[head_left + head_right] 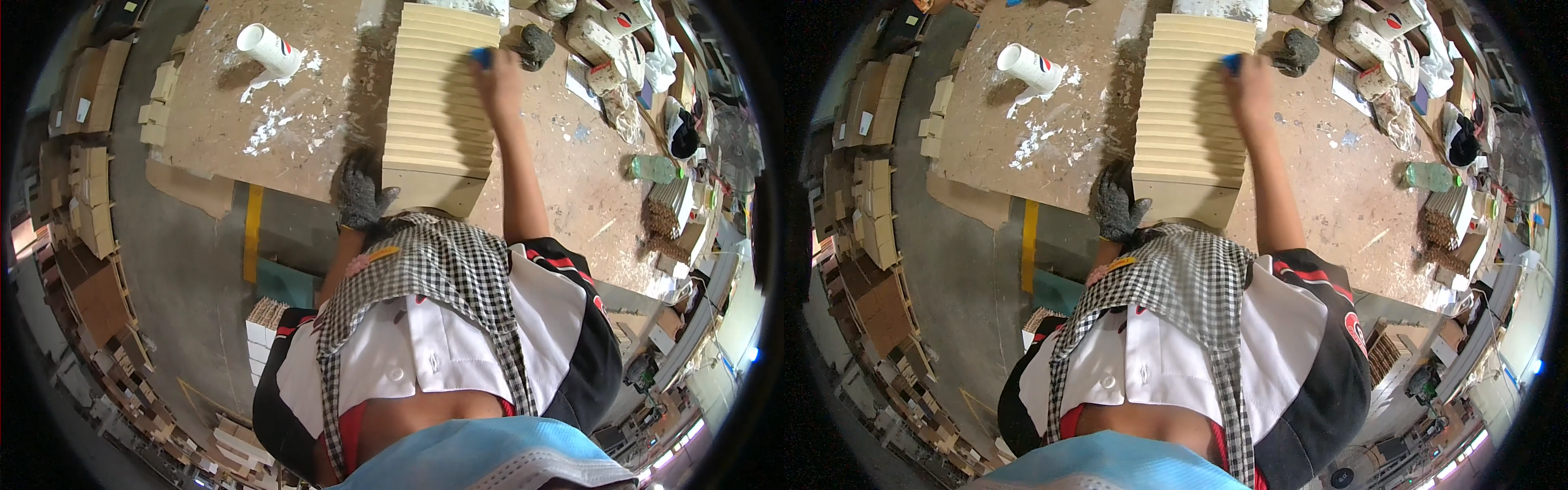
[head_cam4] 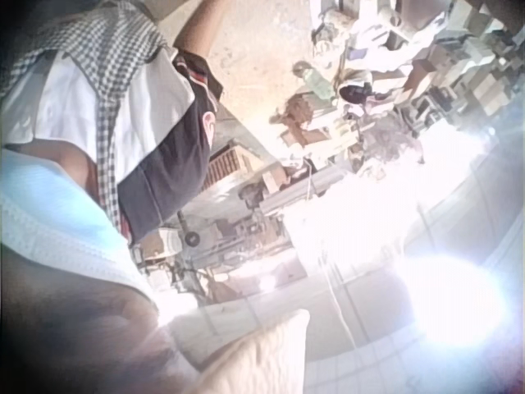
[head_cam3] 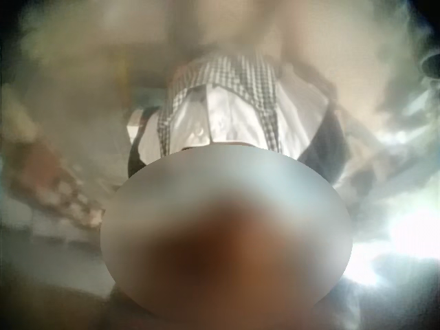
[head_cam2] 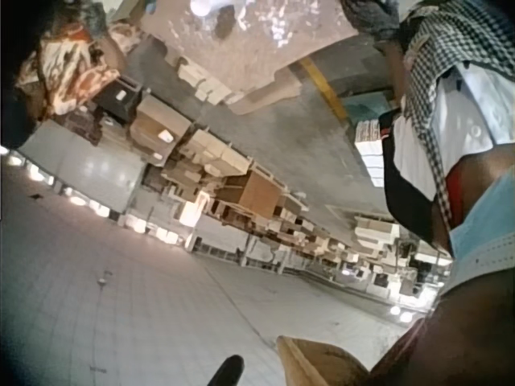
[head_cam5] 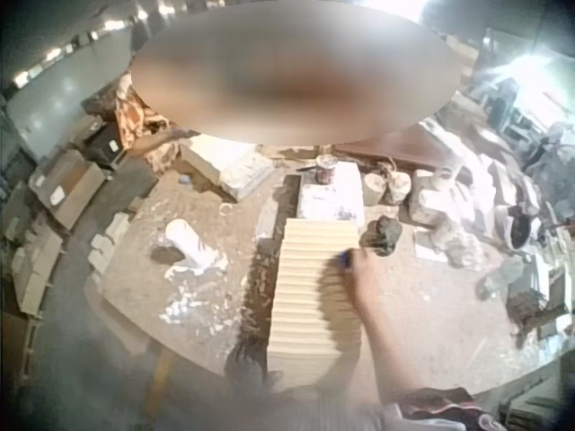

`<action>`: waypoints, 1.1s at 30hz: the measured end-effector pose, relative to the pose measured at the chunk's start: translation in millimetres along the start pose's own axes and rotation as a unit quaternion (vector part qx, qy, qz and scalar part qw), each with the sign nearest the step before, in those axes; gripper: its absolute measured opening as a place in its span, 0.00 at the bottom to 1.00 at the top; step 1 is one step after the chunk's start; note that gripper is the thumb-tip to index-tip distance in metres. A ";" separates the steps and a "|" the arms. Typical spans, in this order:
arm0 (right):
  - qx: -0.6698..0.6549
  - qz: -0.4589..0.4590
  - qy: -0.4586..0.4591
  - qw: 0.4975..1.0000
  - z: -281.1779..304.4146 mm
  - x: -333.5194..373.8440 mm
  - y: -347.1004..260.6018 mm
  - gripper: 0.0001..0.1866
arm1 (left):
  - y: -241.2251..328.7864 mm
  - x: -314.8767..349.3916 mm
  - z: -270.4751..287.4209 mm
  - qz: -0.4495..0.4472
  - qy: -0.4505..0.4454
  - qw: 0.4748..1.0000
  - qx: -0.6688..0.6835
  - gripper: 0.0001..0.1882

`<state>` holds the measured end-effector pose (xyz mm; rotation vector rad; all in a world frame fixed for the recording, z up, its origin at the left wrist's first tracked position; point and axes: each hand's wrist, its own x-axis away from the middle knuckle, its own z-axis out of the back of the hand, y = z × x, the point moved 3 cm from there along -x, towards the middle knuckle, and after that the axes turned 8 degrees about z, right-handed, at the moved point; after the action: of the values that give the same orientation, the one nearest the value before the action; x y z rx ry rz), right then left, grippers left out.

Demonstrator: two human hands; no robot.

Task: The person organizes wooden furniture components on a workbench, cleans the surface of a larger piece using a small blue sponge, and then unfolds a large white sheet to wrap an object.

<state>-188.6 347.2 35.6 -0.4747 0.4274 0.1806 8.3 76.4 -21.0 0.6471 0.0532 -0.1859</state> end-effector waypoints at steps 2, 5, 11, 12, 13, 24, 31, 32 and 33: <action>0.032 -0.061 0.037 0.997 33.5 14.9 46.2 0.17 | -1.9 2.7 -0.5 0.007 0.000 1.000 0.004 0.42; 0.031 -0.071 0.038 0.996 49.3 22.1 51.6 0.19 | -5.7 0.3 -3.3 0.004 0.001 1.000 0.009 0.42; -0.035 0.004 -0.008 0.999 -3.8 15.3 -27.5 0.16 | -4.4 3.9 -5.6 0.006 -0.002 1.000 -0.006 0.41; -0.043 0.020 -0.025 0.999 -16.5 7.9 -43.1 0.16 | -2.7 1.3 -4.6 -0.005 -0.008 1.000 -0.006 0.40; -0.051 0.034 -0.042 0.997 -29.3 1.6 -57.6 0.17 | -0.6 -0.7 -3.2 -0.007 -0.009 1.000 -0.008 0.40; -0.085 0.044 -0.077 0.992 -35.8 0.2 -63.7 0.19 | 2.9 -0.5 -1.0 0.003 -0.007 1.000 0.010 0.42; 0.066 -0.107 0.045 0.991 45.9 46.9 84.6 0.19 | -7.9 4.7 -11.6 0.000 0.011 1.000 0.008 0.42; 0.036 -0.095 0.047 0.994 47.8 46.3 82.0 0.19 | -8.5 3.9 -12.0 -0.002 0.013 1.000 0.009 0.42; 0.005 -0.083 0.048 0.995 50.1 44.6 70.0 0.19 | -10.0 4.2 -12.2 -0.011 0.012 1.000 0.004 0.42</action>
<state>-149.3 435.6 28.1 -0.5073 0.4807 -0.0062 10.7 75.3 -37.2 0.6572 0.0824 -0.1993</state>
